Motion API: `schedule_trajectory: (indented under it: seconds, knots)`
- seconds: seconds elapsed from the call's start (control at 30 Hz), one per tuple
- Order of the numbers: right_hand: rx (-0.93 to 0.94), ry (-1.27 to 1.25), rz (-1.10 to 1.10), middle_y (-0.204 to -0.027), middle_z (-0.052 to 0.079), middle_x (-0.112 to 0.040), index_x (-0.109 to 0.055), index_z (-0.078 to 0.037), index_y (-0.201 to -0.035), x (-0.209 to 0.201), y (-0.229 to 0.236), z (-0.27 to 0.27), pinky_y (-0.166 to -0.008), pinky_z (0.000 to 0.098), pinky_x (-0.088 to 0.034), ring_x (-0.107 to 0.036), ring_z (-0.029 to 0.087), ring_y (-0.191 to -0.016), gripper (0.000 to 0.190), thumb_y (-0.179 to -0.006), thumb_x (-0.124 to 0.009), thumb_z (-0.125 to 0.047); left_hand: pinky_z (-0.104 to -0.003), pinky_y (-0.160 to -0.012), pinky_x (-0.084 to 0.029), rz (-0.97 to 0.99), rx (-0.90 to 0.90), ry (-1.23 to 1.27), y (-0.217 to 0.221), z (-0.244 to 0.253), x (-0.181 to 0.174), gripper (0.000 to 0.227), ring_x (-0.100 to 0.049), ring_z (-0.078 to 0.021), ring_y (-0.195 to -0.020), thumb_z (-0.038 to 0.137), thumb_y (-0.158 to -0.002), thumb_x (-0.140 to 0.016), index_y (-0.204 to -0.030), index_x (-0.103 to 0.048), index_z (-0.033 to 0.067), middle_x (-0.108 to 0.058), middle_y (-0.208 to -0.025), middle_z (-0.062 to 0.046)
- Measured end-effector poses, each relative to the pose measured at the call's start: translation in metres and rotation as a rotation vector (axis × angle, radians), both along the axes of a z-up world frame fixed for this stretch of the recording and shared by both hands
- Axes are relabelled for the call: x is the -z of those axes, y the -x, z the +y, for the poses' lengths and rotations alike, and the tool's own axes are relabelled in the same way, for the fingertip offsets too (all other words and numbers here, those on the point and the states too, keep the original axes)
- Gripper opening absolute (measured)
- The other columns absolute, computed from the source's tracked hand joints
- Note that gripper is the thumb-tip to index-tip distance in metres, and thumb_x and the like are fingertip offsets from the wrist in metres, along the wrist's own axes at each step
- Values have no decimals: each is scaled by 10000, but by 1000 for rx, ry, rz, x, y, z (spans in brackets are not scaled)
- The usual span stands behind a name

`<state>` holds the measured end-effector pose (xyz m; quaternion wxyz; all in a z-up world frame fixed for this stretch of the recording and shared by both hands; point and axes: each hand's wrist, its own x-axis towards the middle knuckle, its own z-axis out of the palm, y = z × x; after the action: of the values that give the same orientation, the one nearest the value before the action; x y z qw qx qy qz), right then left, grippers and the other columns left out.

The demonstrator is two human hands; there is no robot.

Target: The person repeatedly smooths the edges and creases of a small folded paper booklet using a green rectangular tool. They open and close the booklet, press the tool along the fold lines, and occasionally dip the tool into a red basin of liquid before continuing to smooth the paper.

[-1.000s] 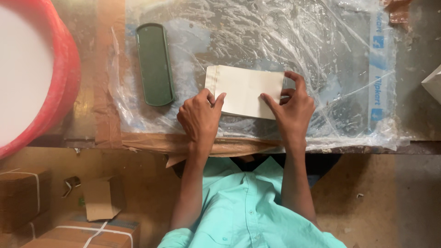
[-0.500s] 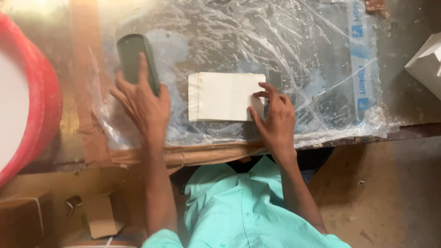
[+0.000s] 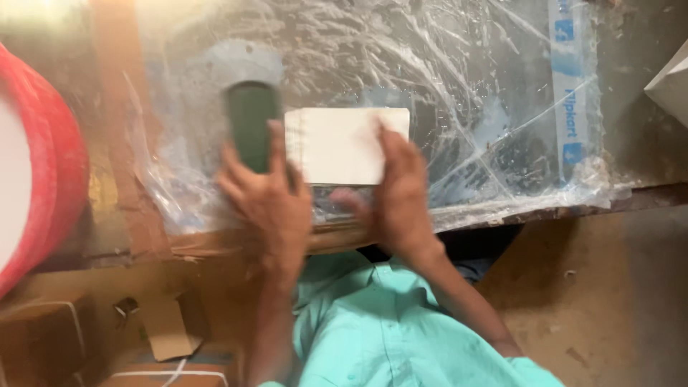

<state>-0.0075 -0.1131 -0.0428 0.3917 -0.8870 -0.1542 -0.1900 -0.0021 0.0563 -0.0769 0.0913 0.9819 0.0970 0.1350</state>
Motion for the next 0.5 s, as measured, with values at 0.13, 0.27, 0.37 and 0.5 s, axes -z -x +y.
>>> schedule_trajectory:
  seconds: [0.13, 0.27, 0.37, 0.5]
  knots:
    - [96, 569, 46, -1662, 100, -335, -369, -254, -1606, -1, 17, 51, -1154, 637, -293, -289, 352, -1529, 757, -954, -616, -548, -600, -1188, -384, -60, 241, -16, 22, -66, 32, 710, -371, -454, -1472, 418, -1031, -646, -1644, -340, 228, -328, -1622, -270]
    - [156, 678, 109, -1610, 137, -308, -459, -242, -1530, 27, 15, 61, -1026, 693, -209, -170, 404, -1533, 678, -921, -628, -489, -613, -1096, -443, -31, 260, 28, 6, -110, 26, 738, -446, -451, -1332, 393, -949, -677, -1597, -399, 175, -388, -1534, -286]
    - [-372, 1019, 116, -1706, 222, -247, -549, 28, -1342, 26, 22, 51, -1219, 740, -95, -84, 364, -1623, 684, -1011, -577, -570, -573, -1015, -504, 78, 431, 200, -8, -150, 20, 738, -469, -462, -1305, 371, -940, -693, -1586, -417, 147, -413, -1505, -314]
    - [-280, 598, 213, -1684, 265, -178, -398, 49, -1499, -15, 25, 32, -1208, 722, 3, -38, 395, -1578, 873, -952, -597, -602, -574, -955, -525, 104, 694, 343, -11, -180, 19, 743, -500, -458, -1237, 371, -935, -723, -1553, -399, 116, -447, -1443, -327]
